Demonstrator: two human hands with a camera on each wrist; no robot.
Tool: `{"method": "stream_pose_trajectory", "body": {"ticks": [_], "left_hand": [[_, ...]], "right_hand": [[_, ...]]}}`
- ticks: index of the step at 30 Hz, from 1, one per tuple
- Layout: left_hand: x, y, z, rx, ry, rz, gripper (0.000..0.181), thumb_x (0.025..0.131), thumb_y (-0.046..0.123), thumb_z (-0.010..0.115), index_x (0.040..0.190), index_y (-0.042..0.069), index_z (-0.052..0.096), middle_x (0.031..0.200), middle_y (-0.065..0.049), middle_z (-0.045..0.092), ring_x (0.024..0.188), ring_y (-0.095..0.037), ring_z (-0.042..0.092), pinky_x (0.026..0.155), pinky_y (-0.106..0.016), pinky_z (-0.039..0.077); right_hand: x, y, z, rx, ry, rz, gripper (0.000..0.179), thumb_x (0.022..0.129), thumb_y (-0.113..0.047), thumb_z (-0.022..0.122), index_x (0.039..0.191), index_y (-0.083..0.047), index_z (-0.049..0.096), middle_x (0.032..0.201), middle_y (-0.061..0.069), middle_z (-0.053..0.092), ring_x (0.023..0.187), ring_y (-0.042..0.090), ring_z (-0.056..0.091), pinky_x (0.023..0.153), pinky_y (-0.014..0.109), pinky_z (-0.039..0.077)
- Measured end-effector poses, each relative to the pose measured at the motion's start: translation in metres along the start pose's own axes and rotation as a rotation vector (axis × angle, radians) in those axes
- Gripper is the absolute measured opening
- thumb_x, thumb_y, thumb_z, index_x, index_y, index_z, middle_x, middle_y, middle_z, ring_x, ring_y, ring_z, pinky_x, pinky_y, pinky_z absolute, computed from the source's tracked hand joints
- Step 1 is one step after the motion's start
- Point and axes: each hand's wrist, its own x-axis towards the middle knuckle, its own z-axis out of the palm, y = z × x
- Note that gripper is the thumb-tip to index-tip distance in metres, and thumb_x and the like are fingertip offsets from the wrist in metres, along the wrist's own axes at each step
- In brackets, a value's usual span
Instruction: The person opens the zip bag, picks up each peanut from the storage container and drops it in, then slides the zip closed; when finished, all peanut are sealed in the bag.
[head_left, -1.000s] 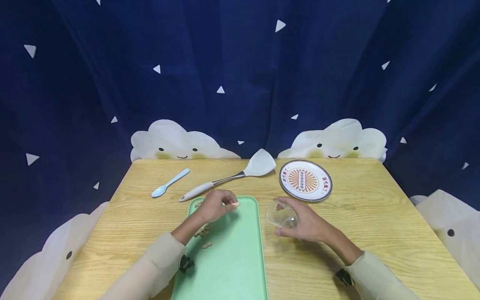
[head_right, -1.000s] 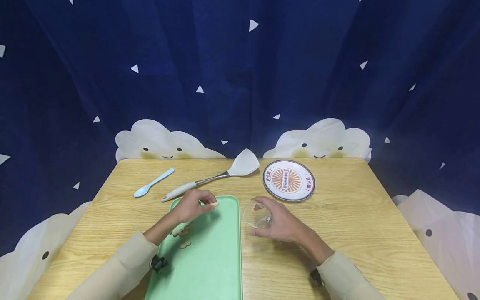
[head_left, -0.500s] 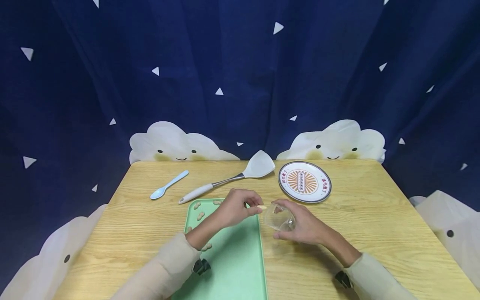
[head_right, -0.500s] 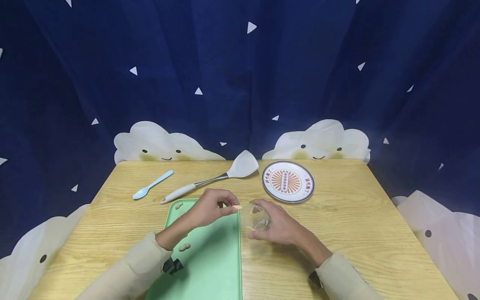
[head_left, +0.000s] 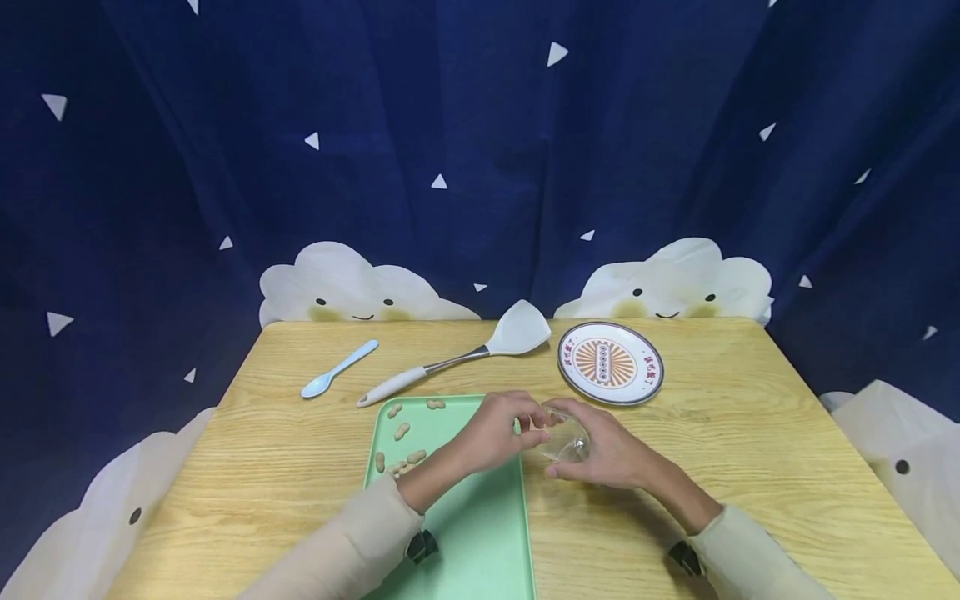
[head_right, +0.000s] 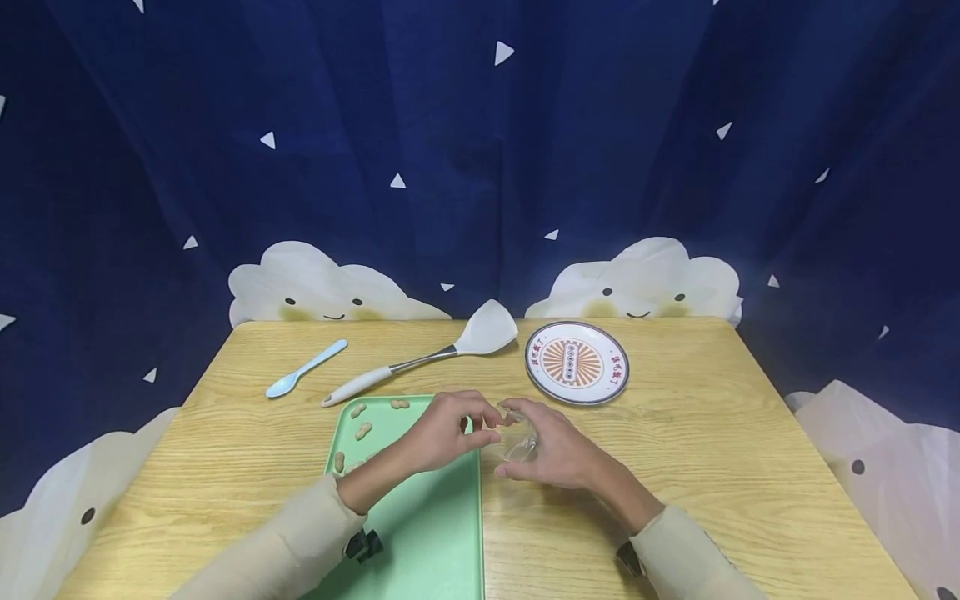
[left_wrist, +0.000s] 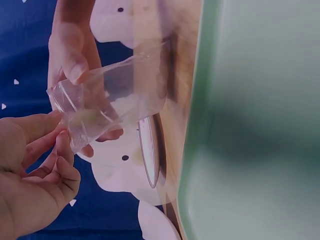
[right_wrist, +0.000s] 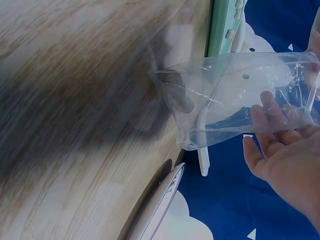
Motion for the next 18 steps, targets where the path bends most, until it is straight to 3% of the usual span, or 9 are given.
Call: {"method": "stream_pose_trajectory", "body": {"ticks": [4, 10, 18], "left_hand": [[-0.001, 0.002, -0.001, -0.014, 0.011, -0.005, 0.011, 0.083, 0.011, 0.072, 0.093, 0.009, 0.073, 0.088, -0.001, 0.07, 0.072, -0.004, 0.056, 0.067, -0.024, 0.052], [-0.004, -0.002, -0.015, -0.027, 0.036, -0.025, 0.012, 0.084, 0.014, 0.071, 0.095, 0.009, 0.072, 0.09, 0.0, 0.07, 0.075, -0.005, 0.058, 0.065, -0.019, 0.049], [-0.016, -0.023, -0.04, -0.047, 0.098, -0.101, 0.011, 0.085, 0.014, 0.07, 0.095, 0.011, 0.072, 0.093, 0.0, 0.07, 0.08, -0.009, 0.061, 0.067, -0.019, 0.049]], "right_hand": [[0.001, 0.0, 0.0, 0.0, -0.003, -0.007, 0.077, 0.07, -0.045, 0.081, 0.135, -0.021, 0.046, 0.131, -0.005, 0.056, 0.122, 0.019, 0.054, 0.1, 0.047, 0.044], [0.0, -0.001, -0.002, -0.008, -0.016, 0.014, 0.081, 0.07, -0.048, 0.08, 0.136, -0.016, 0.045, 0.121, -0.002, 0.061, 0.116, 0.02, 0.056, 0.097, 0.048, 0.045], [0.0, 0.001, -0.003, -0.029, -0.006, 0.014, 0.081, 0.068, -0.049, 0.08, 0.134, -0.015, 0.047, 0.113, -0.006, 0.063, 0.111, 0.017, 0.058, 0.097, 0.045, 0.045]]}}
